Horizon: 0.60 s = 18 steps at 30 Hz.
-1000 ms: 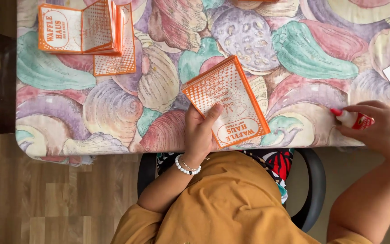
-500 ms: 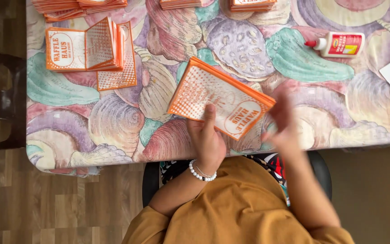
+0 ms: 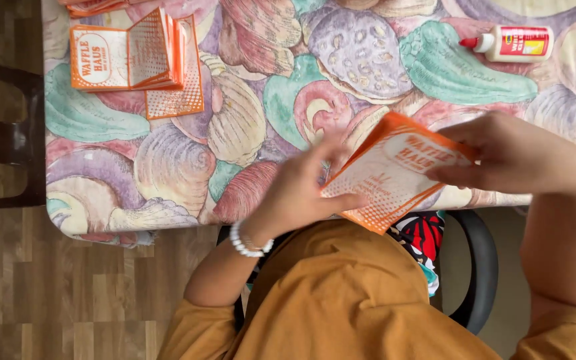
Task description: Applying glue to the edges of paper bags and folding them to seal them.
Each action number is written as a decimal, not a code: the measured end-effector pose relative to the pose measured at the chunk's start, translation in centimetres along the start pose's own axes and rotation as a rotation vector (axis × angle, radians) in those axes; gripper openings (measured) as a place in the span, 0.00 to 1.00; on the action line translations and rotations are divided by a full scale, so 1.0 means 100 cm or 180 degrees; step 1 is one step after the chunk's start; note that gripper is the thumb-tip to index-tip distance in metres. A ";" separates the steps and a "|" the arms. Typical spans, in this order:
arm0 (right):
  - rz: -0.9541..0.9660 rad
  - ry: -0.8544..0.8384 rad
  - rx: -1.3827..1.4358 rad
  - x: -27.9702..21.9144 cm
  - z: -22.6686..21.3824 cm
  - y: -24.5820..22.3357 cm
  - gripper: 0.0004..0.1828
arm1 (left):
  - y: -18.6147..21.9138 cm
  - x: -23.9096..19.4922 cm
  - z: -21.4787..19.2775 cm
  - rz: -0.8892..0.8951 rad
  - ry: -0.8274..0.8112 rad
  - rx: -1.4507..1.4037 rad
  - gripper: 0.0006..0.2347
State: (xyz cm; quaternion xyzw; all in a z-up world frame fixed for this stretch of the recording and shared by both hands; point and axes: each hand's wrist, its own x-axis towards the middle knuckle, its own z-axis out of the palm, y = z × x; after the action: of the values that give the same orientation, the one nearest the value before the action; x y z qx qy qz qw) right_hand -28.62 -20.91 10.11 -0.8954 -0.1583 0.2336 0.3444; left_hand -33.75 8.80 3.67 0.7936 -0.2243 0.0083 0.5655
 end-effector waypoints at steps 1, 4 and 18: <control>-0.0027 0.0010 -0.0013 0.006 0.001 0.001 0.09 | -0.018 0.000 0.014 0.0018 0.0019 0.0017 0.32; -0.0169 0.0011 0.0863 0.011 0.009 0.018 0.06 | -0.059 0.003 0.055 -0.0287 0.0016 -0.0822 0.13; -0.0304 0.1852 0.2759 -0.008 0.114 0.087 0.17 | -0.053 0.013 0.088 -0.1224 0.0820 -0.1870 0.13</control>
State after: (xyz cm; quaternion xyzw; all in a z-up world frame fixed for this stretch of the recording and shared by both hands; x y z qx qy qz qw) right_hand -34.25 -21.27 -3.15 -0.6904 0.0144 0.0033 0.7233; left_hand -32.81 1.78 -3.88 0.6175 0.0090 -0.0629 0.7840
